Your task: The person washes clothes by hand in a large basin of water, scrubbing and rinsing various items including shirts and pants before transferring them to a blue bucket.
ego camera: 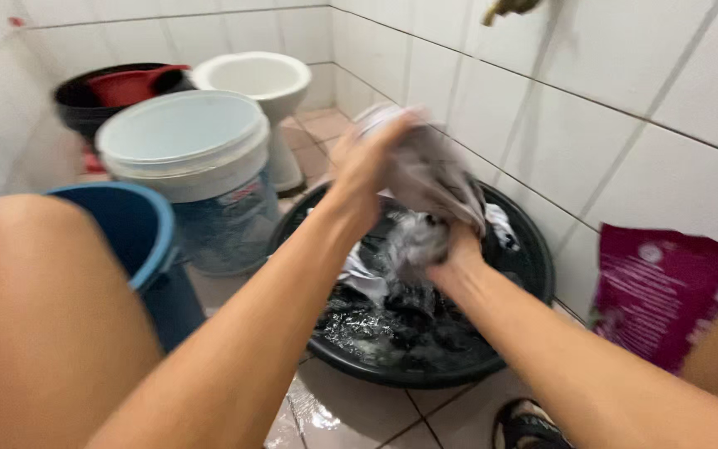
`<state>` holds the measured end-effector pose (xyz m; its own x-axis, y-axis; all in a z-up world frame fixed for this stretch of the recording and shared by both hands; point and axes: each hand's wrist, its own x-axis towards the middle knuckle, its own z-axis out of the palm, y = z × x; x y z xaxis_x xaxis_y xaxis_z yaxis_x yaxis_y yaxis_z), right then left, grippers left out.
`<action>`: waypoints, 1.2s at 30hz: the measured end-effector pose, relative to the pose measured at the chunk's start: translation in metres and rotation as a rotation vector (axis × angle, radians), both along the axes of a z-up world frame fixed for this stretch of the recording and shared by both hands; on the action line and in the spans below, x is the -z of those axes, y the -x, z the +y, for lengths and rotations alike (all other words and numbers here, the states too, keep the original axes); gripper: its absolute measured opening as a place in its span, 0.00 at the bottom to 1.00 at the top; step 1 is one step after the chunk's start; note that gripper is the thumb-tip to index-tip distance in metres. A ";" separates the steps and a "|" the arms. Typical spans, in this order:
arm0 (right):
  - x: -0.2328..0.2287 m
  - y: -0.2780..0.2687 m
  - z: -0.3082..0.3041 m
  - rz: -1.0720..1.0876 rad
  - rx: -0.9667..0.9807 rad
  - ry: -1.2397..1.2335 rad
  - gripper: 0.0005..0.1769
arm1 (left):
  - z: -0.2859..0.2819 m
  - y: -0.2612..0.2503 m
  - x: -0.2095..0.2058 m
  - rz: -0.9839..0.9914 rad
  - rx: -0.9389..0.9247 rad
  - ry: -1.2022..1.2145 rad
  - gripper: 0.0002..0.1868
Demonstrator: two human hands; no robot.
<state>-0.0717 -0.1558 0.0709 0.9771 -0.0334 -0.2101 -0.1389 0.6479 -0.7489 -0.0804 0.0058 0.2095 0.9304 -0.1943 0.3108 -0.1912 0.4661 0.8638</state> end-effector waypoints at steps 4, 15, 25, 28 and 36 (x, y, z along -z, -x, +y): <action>-0.042 0.001 0.017 0.013 0.139 -0.297 0.20 | -0.004 0.029 0.062 0.739 -0.082 0.205 0.36; -0.015 0.095 0.030 0.230 -0.134 -0.135 0.38 | -0.008 -0.033 0.053 0.686 -0.258 0.353 0.30; -0.030 0.066 0.045 0.116 -0.333 -0.594 0.56 | -0.007 0.024 0.045 -0.279 -0.056 -0.493 0.34; -0.032 0.039 0.034 0.275 -0.230 -0.529 0.46 | -0.001 0.022 0.060 -0.131 -0.181 -0.425 0.33; -0.092 0.038 0.036 -0.066 0.138 0.267 0.25 | 0.025 -0.020 0.088 0.793 0.307 0.284 0.35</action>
<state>-0.1100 -0.1201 0.1627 0.9709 -0.2119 -0.1119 -0.0084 0.4365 -0.8996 -0.0601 0.0308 0.1218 0.8119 -0.4837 -0.3268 0.5809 0.6147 0.5336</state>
